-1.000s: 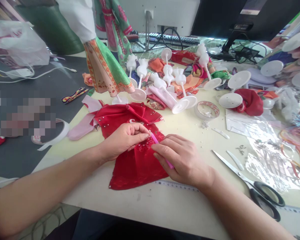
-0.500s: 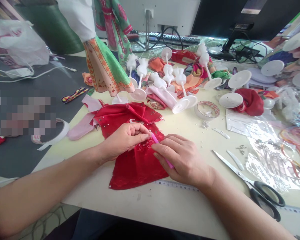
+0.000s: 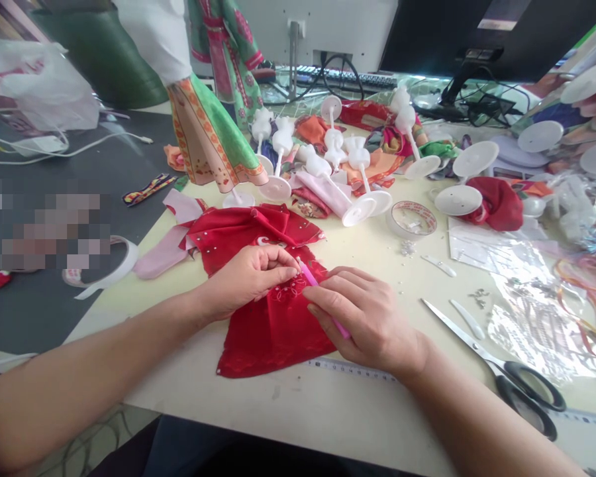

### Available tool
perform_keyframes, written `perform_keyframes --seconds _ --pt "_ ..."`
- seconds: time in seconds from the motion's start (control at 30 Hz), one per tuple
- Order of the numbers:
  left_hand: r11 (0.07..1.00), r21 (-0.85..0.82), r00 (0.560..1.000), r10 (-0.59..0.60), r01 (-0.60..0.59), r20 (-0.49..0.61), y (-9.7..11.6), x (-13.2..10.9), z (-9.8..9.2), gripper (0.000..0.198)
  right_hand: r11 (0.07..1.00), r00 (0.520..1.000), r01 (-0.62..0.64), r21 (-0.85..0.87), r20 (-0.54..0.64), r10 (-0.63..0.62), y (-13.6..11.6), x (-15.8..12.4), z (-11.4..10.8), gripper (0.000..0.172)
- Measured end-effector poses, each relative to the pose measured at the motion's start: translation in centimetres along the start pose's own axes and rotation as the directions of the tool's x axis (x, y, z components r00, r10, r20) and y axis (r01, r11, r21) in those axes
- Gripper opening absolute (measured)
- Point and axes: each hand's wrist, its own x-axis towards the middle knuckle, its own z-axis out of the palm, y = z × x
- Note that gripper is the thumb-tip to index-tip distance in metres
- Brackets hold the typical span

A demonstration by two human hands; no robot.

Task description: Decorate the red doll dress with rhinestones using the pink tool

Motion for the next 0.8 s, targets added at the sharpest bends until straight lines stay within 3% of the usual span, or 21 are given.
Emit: perform_keyframes --seconds 0.47,0.8 --pt "1.000 0.020 0.999 -0.022 0.022 -0.024 0.36 -0.13 -0.28 0.014 0.998 0.997 -0.049 0.027 -0.058 0.051 -0.11 0.15 -0.35 0.024" --pt "0.998 -0.059 0.997 -0.013 0.008 -0.077 0.49 -0.15 -0.14 0.011 0.994 0.996 -0.051 0.096 -0.064 0.057 -0.24 0.21 -0.38 0.019"
